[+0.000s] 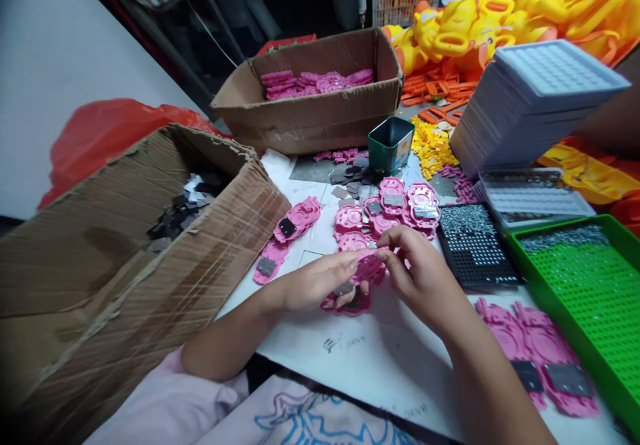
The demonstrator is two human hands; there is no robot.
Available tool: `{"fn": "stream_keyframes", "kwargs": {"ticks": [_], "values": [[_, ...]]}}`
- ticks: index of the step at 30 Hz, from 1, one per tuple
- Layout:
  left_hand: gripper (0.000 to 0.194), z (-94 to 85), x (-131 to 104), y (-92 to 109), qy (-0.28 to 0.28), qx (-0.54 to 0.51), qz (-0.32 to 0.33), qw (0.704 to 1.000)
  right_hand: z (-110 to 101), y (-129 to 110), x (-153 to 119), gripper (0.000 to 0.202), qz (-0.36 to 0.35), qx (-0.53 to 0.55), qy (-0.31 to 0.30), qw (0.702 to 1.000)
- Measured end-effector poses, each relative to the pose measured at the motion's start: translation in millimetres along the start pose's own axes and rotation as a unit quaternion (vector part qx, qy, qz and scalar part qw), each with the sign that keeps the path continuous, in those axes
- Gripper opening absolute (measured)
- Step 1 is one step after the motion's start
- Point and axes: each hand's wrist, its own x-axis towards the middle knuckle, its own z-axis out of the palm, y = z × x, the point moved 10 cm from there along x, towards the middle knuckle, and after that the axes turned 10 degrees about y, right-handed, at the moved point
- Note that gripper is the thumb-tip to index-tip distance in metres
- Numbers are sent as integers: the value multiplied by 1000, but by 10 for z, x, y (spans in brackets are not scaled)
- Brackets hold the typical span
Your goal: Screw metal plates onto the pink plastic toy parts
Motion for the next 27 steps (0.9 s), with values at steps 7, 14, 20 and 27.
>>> {"fn": "stream_keyframes", "kwargs": {"ticks": [7, 14, 20, 27], "values": [[68, 54, -25, -8, -27, -13, 0, 1000, -125, -224, -11, 14, -66, 44, 50, 996], [68, 86, -14, 23, -25, -110, 28, 993, -118, -138, -45, 29, 15, 257, 77, 963], [75, 69, -200, 351, -81, -221, 148, 961, -134, -188, 330, 33, 49, 126, 132, 982], [75, -67, -196, 436, -59, -276, 221, 934, 774, -127, 1561, 22, -22, -294, -45, 955]]}}
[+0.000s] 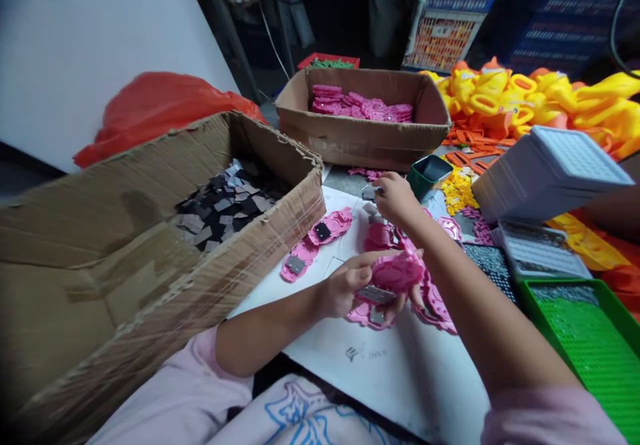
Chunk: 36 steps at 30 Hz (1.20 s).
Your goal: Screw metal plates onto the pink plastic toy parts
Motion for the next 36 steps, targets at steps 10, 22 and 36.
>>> {"fn": "stream_keyframes", "kwargs": {"ticks": [10, 22, 36], "values": [[71, -190, 68, 157, 47, -27, 62, 997, 658, 228, 430, 36, -47, -276, -78, 957], [69, -264, 59, 82, 71, -3, 59, 996, 537, 235, 473, 39, -31, -139, -48, 989], [47, -627, 111, 94, 255, -94, 57, 961, -553, 392, -913, 53, 181, 492, 198, 829]]}}
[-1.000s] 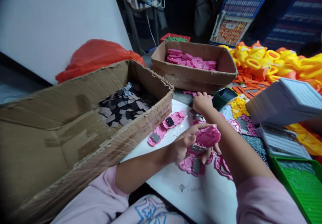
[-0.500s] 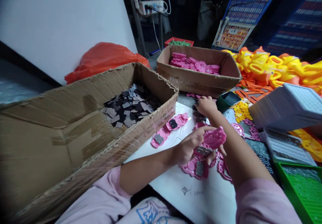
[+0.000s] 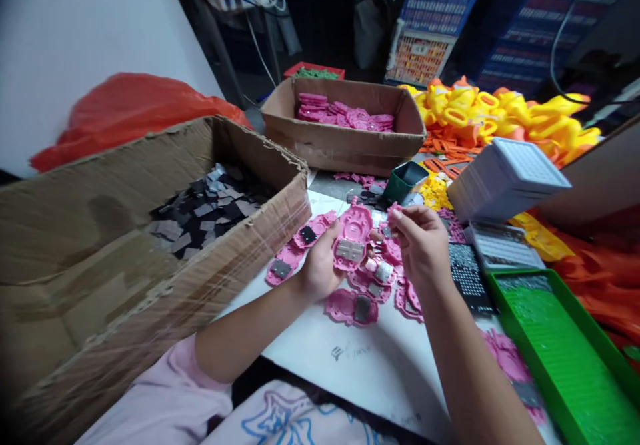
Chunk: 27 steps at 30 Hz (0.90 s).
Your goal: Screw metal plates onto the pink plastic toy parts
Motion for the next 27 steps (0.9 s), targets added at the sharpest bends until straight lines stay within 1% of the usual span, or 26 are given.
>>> {"fn": "stream_keyframes", "kwargs": {"ticks": [3, 6, 10, 12, 14, 15, 17, 19, 20, 23, 27], "values": [[35, 16, -17, -78, 16, 2, -20, 1000, -214, -2, -306, 51, 32, 65, 0, 997], [26, 22, -42, -238, 18, 23, -63, 998, -353, 65, -494, 43, 49, 96, -5, 994], [28, 25, -72, -455, -5, 74, -120, 990, -502, 186, -572, 38, 40, 106, 12, 993], [30, 6, -73, -494, -3, 90, -123, 988, -554, 236, -584, 38, 34, 92, 20, 995], [30, 2, -74, -492, -2, 97, -113, 989, -603, 254, -596, 37, 26, 73, 31, 997], [30, 16, -82, -489, -8, 99, -110, 989, -631, 206, -603, 35, -4, 44, 39, 998], [30, 61, -118, -505, -25, 104, -118, 987, -646, 12, -641, 28, -109, -50, 46, 992], [31, 113, -173, -542, -44, 101, -141, 984, -599, -193, -714, 21, -218, -138, 45, 965], [32, 136, -202, -560, -51, 95, -154, 982, -570, -253, -742, 19, -249, -163, 42, 954], [37, 166, -257, -586, -61, 87, -173, 979, -528, -284, -753, 18, -260, -178, 34, 949], [40, 94, -263, -593, -36, 116, -178, 976, -484, -295, -767, 17, -270, -193, 28, 943]]}}
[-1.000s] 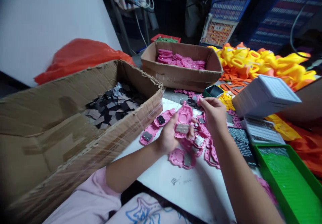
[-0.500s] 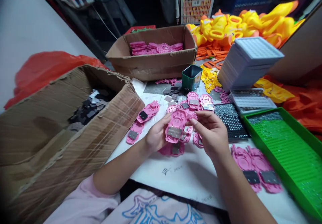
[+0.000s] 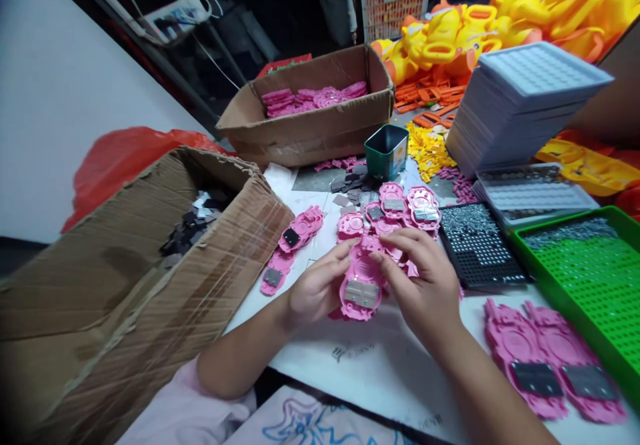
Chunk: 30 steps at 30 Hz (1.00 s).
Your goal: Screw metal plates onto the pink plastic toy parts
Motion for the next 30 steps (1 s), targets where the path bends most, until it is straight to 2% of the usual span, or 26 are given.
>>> {"fn": "stream_keyframes", "kwargs": {"ticks": [6, 12, 17, 22, 26, 30], "values": [[36, -35, 0, 11, 24, 15, -4, 1000, 37, -52, -5, 18, -29, -31, -10, 999], [30, -146, 28, 139, 80, 69, 82, 991, 132, -286, -65, 22, -141, -43, -39, 988], [33, -183, 16, 162, 106, 69, 89, 988, 153, -367, -121, 27, -163, -40, -43, 985], [32, -194, 10, 218, 98, 99, 100, 985, 84, -462, -117, 29, -184, -46, -17, 982], [34, -185, 13, 164, 77, 122, 84, 986, 53, -522, -126, 27, -216, -66, 3, 974], [34, -150, -12, 164, 68, 128, 106, 984, 75, -543, -159, 30, -230, -75, 11, 970]]}}
